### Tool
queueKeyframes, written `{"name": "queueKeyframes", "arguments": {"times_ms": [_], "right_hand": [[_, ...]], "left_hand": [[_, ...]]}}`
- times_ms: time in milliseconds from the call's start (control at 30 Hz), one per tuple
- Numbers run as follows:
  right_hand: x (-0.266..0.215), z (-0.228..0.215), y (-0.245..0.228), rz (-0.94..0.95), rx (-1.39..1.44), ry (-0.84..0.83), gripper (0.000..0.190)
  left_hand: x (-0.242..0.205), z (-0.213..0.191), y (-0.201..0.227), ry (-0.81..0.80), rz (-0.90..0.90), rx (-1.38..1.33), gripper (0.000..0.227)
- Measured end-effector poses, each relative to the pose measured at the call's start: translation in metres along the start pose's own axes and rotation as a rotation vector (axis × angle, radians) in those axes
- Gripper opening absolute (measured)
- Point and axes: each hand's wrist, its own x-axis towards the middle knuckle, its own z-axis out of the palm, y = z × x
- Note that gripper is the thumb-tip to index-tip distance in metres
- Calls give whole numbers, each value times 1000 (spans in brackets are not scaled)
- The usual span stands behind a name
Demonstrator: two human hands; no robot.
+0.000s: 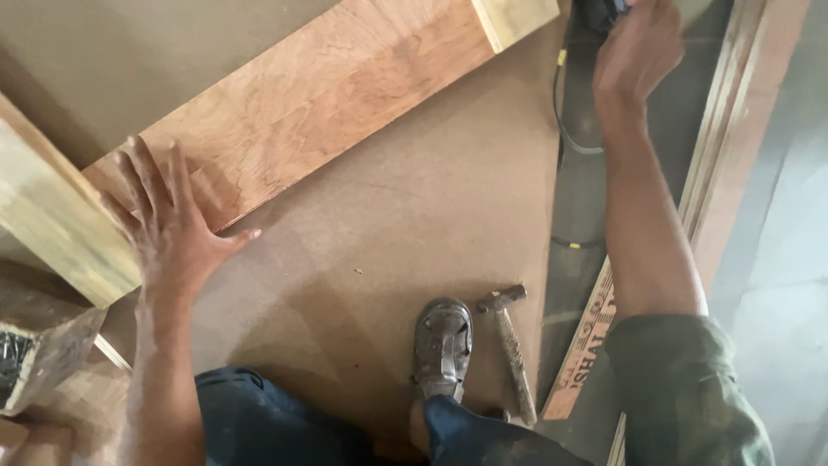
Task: The person assembles wooden components by nailing boards together with a hammer, aligning them to form a frame, and applying white adhesive to the wood using a brush.
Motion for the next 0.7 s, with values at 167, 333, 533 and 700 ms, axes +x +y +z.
{"name": "queueKeyframes", "arguments": {"times_ms": [167,333,533,700], "right_hand": [[-26,29,-14,-594,-80,-217,77],[-20,59,-7,-710,6,-308,79],[-24,52,0,-663,75,-323,69],[-83,-3,-21,-531,13,-321,67]], "left_hand": [[-44,9,-55,323,-301,0,144],[-57,47,-111,484,-494,-343,124],[-13,58,-125,488,-697,-469,116],[32,47,-139,551,-519,-360,116]]}}
